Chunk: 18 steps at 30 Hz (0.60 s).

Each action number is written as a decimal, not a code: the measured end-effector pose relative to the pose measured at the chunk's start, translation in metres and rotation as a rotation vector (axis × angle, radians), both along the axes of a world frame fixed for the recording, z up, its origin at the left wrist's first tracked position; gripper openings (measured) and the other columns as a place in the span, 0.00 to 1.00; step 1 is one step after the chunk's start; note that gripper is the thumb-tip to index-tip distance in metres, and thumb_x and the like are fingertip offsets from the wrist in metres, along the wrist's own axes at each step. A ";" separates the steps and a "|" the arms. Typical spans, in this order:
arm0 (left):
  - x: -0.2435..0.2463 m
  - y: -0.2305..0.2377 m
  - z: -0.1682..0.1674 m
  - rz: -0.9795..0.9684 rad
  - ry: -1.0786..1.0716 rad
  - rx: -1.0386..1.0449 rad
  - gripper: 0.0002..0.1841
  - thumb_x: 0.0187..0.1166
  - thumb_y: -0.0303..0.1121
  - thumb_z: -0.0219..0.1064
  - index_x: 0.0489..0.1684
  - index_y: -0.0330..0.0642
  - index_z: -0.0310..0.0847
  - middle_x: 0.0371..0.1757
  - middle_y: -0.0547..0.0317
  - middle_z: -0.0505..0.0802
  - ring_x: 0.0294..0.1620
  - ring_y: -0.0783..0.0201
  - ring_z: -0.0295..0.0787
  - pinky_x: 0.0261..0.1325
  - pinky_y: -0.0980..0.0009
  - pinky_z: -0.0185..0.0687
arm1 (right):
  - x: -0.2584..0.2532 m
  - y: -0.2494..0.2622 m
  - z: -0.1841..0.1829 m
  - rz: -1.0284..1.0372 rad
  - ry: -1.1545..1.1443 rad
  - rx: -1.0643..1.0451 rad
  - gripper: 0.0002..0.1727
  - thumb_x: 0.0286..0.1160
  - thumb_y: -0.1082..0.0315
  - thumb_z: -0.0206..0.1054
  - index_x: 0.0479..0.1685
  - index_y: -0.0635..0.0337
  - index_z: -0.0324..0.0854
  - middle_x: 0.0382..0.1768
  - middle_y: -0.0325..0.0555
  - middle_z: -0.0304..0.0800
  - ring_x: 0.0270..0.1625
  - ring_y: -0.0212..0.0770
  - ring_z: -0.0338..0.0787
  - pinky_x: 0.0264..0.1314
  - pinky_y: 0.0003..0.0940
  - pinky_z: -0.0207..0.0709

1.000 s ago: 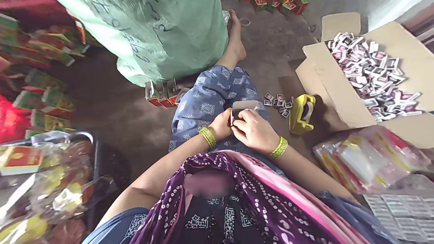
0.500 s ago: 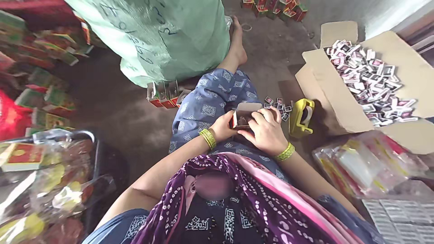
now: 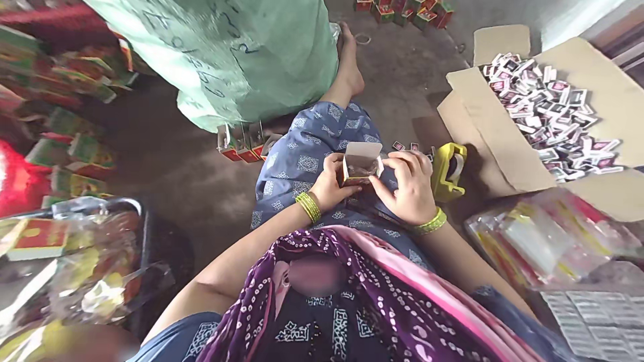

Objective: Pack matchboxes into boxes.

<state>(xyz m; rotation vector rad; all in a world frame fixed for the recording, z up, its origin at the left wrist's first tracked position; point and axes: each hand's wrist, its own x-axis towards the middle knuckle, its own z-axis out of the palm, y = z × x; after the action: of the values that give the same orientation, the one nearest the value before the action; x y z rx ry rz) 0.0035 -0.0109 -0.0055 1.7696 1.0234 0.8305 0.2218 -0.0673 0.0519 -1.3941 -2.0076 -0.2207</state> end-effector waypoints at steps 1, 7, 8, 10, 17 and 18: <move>0.001 -0.001 -0.001 0.018 -0.004 0.016 0.55 0.58 0.41 0.88 0.83 0.33 0.49 0.63 0.48 0.90 0.66 0.61 0.88 0.74 0.56 0.82 | 0.002 -0.001 -0.001 0.015 0.023 -0.028 0.23 0.74 0.44 0.72 0.54 0.53 0.87 0.66 0.52 0.86 0.77 0.58 0.76 0.80 0.65 0.64; 0.002 -0.008 -0.003 0.010 -0.016 0.167 0.50 0.68 0.41 0.80 0.83 0.29 0.47 0.69 0.38 0.84 0.68 0.58 0.87 0.73 0.58 0.82 | 0.000 -0.001 -0.020 0.110 -0.051 -0.035 0.25 0.78 0.36 0.65 0.62 0.38 0.90 0.84 0.63 0.68 0.91 0.70 0.55 0.87 0.79 0.41; 0.001 -0.009 -0.002 0.001 -0.003 0.163 0.49 0.69 0.41 0.79 0.84 0.30 0.49 0.68 0.38 0.85 0.67 0.59 0.88 0.72 0.59 0.83 | -0.001 -0.001 -0.022 0.140 -0.066 0.003 0.24 0.78 0.36 0.65 0.65 0.35 0.89 0.84 0.63 0.68 0.91 0.70 0.54 0.87 0.81 0.39; 0.000 -0.010 -0.001 -0.029 0.034 0.149 0.47 0.70 0.42 0.78 0.84 0.31 0.51 0.65 0.39 0.87 0.65 0.59 0.89 0.72 0.58 0.83 | -0.005 -0.001 -0.021 0.198 -0.095 0.038 0.25 0.79 0.35 0.64 0.67 0.32 0.87 0.85 0.61 0.67 0.91 0.70 0.53 0.87 0.81 0.36; -0.001 -0.011 -0.002 -0.118 0.043 0.183 0.45 0.70 0.39 0.78 0.83 0.30 0.53 0.65 0.38 0.88 0.65 0.57 0.90 0.73 0.57 0.83 | -0.003 0.010 -0.008 0.163 -0.156 -0.072 0.29 0.80 0.31 0.58 0.45 0.42 0.93 0.88 0.59 0.64 0.93 0.71 0.47 0.85 0.87 0.30; -0.001 -0.011 -0.001 -0.124 0.052 0.184 0.44 0.71 0.40 0.78 0.82 0.30 0.55 0.64 0.38 0.88 0.64 0.57 0.90 0.72 0.57 0.83 | -0.002 0.011 -0.007 0.152 -0.164 -0.082 0.29 0.80 0.30 0.58 0.47 0.41 0.94 0.89 0.58 0.63 0.94 0.70 0.47 0.85 0.87 0.29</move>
<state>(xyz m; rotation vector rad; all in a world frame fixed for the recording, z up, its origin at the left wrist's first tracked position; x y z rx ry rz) 0.0027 -0.0214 -0.0067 1.9982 0.8838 0.8259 0.2195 -0.0565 0.0445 -1.3017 -2.2699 -0.1926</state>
